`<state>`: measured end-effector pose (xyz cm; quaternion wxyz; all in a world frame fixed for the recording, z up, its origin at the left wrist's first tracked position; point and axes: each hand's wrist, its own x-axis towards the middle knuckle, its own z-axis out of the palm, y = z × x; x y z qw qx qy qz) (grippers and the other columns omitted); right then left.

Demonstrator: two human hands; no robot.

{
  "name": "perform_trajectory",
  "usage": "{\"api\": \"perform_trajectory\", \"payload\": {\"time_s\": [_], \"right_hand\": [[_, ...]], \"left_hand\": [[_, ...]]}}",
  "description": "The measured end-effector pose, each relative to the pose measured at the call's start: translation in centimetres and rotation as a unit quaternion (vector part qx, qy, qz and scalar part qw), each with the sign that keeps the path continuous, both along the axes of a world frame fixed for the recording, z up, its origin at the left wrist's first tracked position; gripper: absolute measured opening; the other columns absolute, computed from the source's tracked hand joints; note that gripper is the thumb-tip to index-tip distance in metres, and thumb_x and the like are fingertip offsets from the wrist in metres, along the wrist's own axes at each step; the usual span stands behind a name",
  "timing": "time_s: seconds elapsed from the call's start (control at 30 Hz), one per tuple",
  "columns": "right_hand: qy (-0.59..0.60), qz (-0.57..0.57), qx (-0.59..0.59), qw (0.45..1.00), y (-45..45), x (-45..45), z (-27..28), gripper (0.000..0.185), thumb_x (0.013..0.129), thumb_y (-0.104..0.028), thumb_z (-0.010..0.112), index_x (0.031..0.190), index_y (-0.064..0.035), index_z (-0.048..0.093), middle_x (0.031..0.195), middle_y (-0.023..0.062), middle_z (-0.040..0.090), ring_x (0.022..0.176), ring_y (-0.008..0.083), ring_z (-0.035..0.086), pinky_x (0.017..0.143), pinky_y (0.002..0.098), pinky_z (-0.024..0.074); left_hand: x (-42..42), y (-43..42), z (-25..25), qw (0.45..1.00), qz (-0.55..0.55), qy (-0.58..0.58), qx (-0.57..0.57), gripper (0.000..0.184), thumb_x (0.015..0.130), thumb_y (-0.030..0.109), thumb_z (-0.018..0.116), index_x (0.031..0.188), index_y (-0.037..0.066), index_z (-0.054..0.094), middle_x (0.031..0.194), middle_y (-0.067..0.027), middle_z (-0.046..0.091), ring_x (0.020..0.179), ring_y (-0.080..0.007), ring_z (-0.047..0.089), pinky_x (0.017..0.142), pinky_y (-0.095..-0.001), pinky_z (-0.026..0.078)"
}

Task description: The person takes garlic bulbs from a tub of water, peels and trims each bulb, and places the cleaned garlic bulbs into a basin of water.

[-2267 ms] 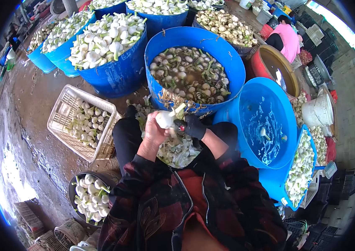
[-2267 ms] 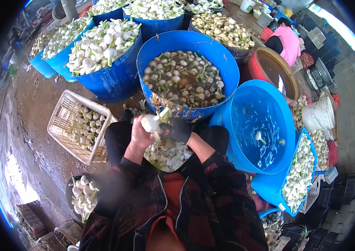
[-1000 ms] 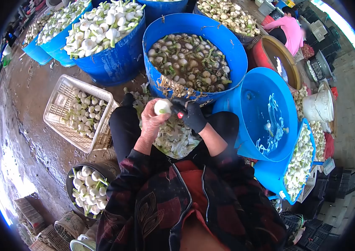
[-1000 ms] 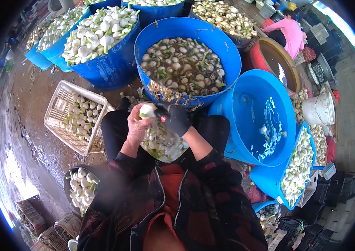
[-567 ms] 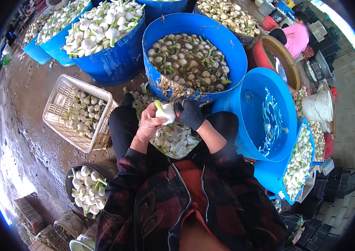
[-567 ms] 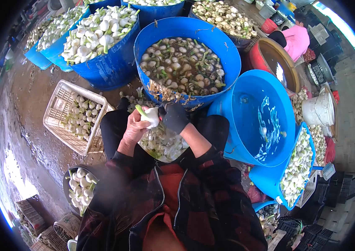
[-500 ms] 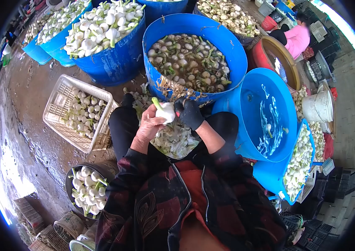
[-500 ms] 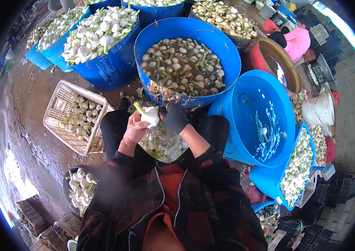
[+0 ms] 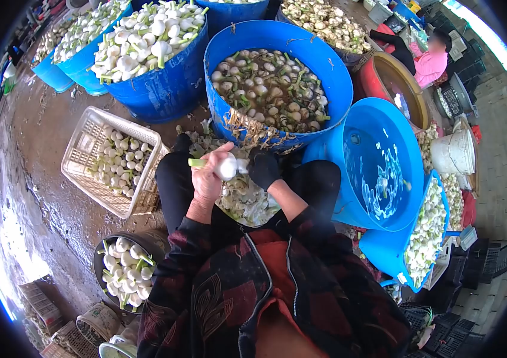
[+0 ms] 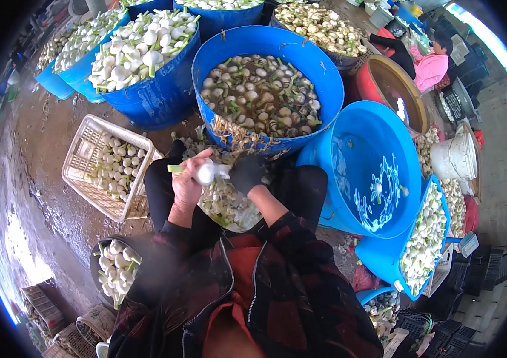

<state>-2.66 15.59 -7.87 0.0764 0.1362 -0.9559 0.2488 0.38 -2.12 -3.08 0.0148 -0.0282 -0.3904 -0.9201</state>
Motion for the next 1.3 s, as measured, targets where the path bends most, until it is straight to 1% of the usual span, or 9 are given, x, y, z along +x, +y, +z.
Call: {"api": "perform_trajectory", "payload": {"time_s": [0.1, 0.3, 0.5, 0.6, 0.77, 0.87, 0.97, 1.1, 1.3], "right_hand": [[-0.15, 0.041, 0.152, 0.976, 0.6, 2.0, -1.3, 0.009, 0.07, -0.013, 0.062, 0.073, -0.0058, 0.058, 0.07, 0.0171, 0.061, 0.07, 0.0355, 0.06, 0.063, 0.045, 0.0461], [-0.224, 0.079, -0.141, 0.961, 0.4, 1.8, 2.4, 0.037, 0.07, -0.02, 0.07, 0.099, 0.0013, 0.061, 0.088, 0.0204, 0.064, 0.086, 0.0314, 0.063, 0.073, 0.0384, 0.0483], [-0.011, 0.147, -0.316, 0.937, -1.7, 1.5, 7.9, 0.032, 0.074, -0.015, 0.068, 0.103, -0.0032, 0.061, 0.093, 0.0154, 0.064, 0.086, 0.028, 0.063, 0.072, 0.0367, 0.0474], [-0.183, 0.202, -0.33, 0.904, -0.4, 1.8, 6.0, 0.026, 0.077, -0.015, 0.065, 0.102, -0.0072, 0.063, 0.087, 0.0143, 0.064, 0.08, 0.0281, 0.063, 0.069, 0.0369, 0.0474], [-0.232, 0.28, -0.043, 0.93, 0.0, 3.4, 5.5, 0.036, 0.075, -0.012, 0.068, 0.11, -0.0058, 0.061, 0.099, 0.0155, 0.064, 0.084, 0.0309, 0.063, 0.069, 0.037, 0.0481], [-0.131, 0.142, -0.144, 0.97, 0.8, 2.8, 5.9, 0.059, 0.07, -0.021, 0.072, 0.122, -0.0007, 0.051, 0.108, 0.0225, 0.059, 0.101, 0.0348, 0.058, 0.084, 0.0383, 0.0457], [-0.168, 0.125, -0.328, 0.921, -0.2, 2.4, 6.8, 0.073, 0.071, -0.019, 0.073, 0.131, 0.0022, 0.038, 0.126, 0.023, 0.049, 0.117, 0.0293, 0.05, 0.094, 0.035, 0.0403], [-0.026, 0.089, -0.423, 0.901, -1.2, 1.6, 8.5, 0.065, 0.069, -0.013, 0.075, 0.126, -0.0029, 0.045, 0.103, 0.0165, 0.059, 0.085, 0.0257, 0.057, 0.078, 0.0378, 0.0456], [-0.178, 0.131, -0.31, 0.925, 1.7, 1.5, 6.1, 0.022, 0.074, -0.011, 0.064, 0.092, 0.0004, 0.061, 0.08, 0.0156, 0.063, 0.078, 0.0281, 0.061, 0.072, 0.0376, 0.0455]], "left_hand": [[-0.8, -0.3, 1.5, 0.959, -0.06, -0.02, 0.277, 0.045, 0.087, 0.043, 0.055, 0.104, 0.001, 0.058, 0.12, -0.0163, 0.056, 0.12, -0.0323, 0.045, 0.105, -0.0433, 0.029], [-1.4, -0.2, 0.0, 0.902, -0.084, -0.047, 0.422, 0.043, 0.086, 0.037, 0.055, 0.11, 0.001, 0.055, 0.127, -0.0148, 0.051, 0.127, -0.0342, 0.035, 0.109, -0.0465, 0.02], [-1.4, 1.9, -1.6, 0.903, -0.128, -0.061, 0.406, 0.044, 0.087, 0.037, 0.053, 0.111, 0.0, 0.055, 0.132, -0.0162, 0.048, 0.129, -0.0355, 0.033, 0.11, -0.0461, 0.019], [-1.6, 2.0, -2.4, 0.913, -0.125, -0.077, 0.38, 0.043, 0.087, 0.035, 0.053, 0.111, 0.0, 0.055, 0.131, -0.0165, 0.048, 0.13, -0.0357, 0.032, 0.11, -0.0459, 0.019], [-2.3, -0.4, -3.6, 0.919, -0.094, -0.084, 0.374, 0.041, 0.087, 0.034, 0.053, 0.108, 0.0, 0.056, 0.127, -0.0169, 0.052, 0.128, -0.0346, 0.036, 0.109, -0.0449, 0.022], [-2.6, -0.8, -3.7, 0.941, -0.038, -0.111, 0.318, 0.041, 0.088, 0.037, 0.051, 0.106, 0.0, 0.057, 0.123, -0.0169, 0.054, 0.124, -0.0335, 0.041, 0.107, -0.0444, 0.027], [-2.6, 1.2, -3.0, 0.955, -0.038, -0.129, 0.264, 0.045, 0.089, 0.042, 0.051, 0.106, 0.001, 0.058, 0.124, -0.0167, 0.054, 0.12, -0.0324, 0.045, 0.101, -0.0445, 0.035], [-3.0, 3.7, -1.5, 0.92, -0.126, -0.125, 0.348, 0.058, 0.084, 0.049, 0.055, 0.117, 0.0, 0.05, 0.129, -0.0155, 0.05, 0.122, -0.0298, 0.043, 0.1, -0.0457, 0.037], [-3.7, 4.7, -1.4, 0.933, -0.116, -0.166, 0.299, 0.06, 0.084, 0.054, 0.051, 0.117, 0.004, 0.05, 0.131, -0.0104, 0.049, 0.129, -0.03, 0.034, 0.106, -0.0465, 0.025]]}}
